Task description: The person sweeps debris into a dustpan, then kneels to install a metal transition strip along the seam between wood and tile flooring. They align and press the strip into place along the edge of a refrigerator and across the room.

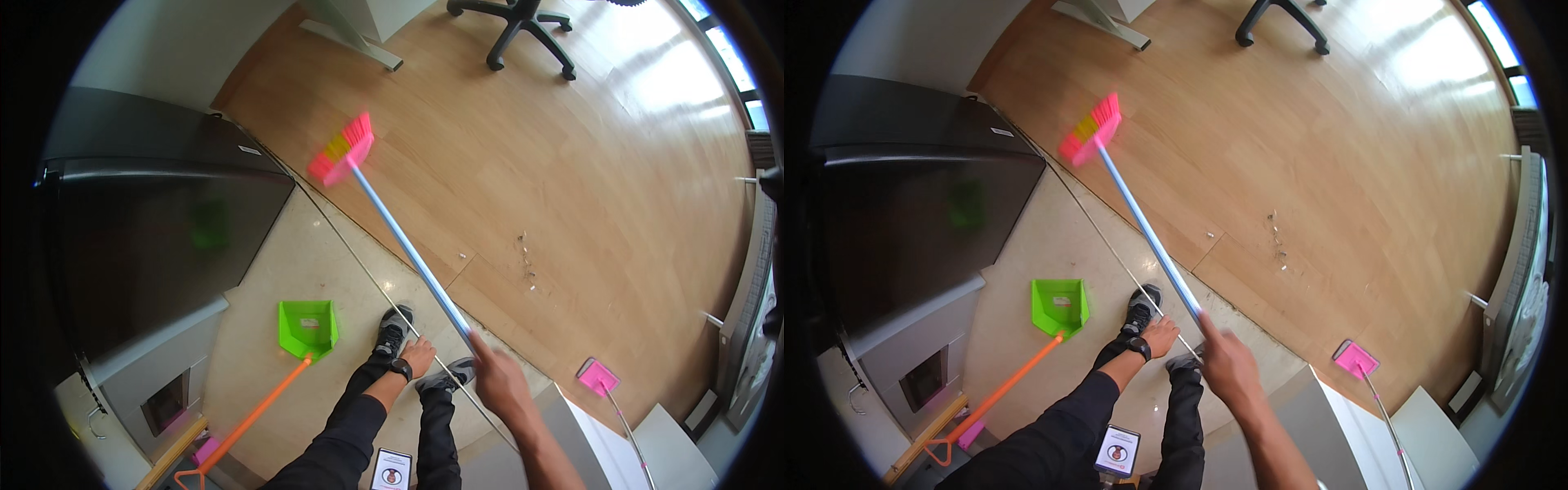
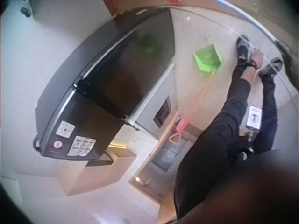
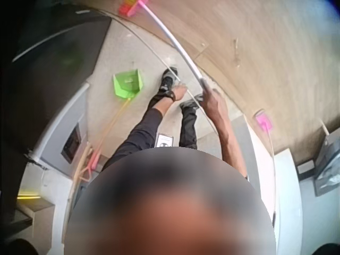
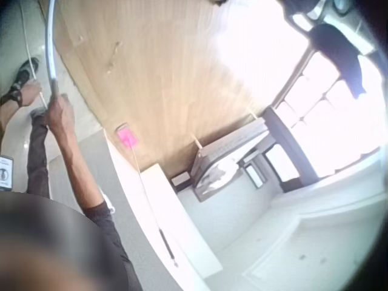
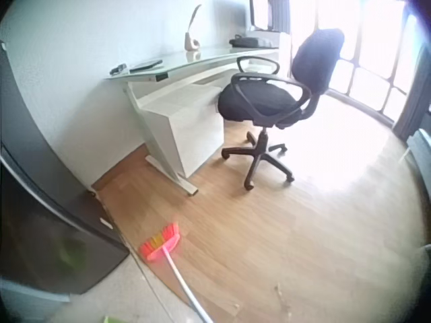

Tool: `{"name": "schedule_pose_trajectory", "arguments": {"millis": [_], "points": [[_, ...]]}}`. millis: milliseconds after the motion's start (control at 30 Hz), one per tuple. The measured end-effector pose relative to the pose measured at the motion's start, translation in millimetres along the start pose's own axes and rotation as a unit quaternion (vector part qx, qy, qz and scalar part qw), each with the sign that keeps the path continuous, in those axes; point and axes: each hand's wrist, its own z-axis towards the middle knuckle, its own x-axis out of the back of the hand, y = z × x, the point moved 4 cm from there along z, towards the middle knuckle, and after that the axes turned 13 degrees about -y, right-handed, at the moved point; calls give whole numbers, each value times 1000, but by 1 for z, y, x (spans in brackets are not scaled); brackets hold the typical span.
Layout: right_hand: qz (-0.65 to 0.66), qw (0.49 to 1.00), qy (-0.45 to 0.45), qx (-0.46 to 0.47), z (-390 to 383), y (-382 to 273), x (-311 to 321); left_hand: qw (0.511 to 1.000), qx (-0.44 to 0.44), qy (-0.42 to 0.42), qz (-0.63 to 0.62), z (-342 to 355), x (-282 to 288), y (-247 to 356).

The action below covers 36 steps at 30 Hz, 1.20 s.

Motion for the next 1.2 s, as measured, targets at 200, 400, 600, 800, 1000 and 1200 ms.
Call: {"name": "schedule_pose_trajectory", "arguments": {"millis": [200, 400, 600, 800, 1000, 1200], "points": [[23, 983, -65, -173, -265, 45, 20, 999, -15, -20, -35, -1, 6, -1], [70, 932, -70, -348, -438, 27, 28, 999, -9, -46, -19, 4, 9, 3], [76, 973, 69, -208, -344, 49, 34, 999, -2, -45, 19, 7, 22, 12], [144, 971, 164, -99, -67, 84, 110, 996, -15, -65, 53, 7, 17, 10], [164, 968, 138, -129, -41, 112, 106, 997, -39, -43, 58, 7, 5, 6], [144, 946, 44, -289, -314, 79, 19, 997, -29, -50, 52, 9, 8, 5]]}}
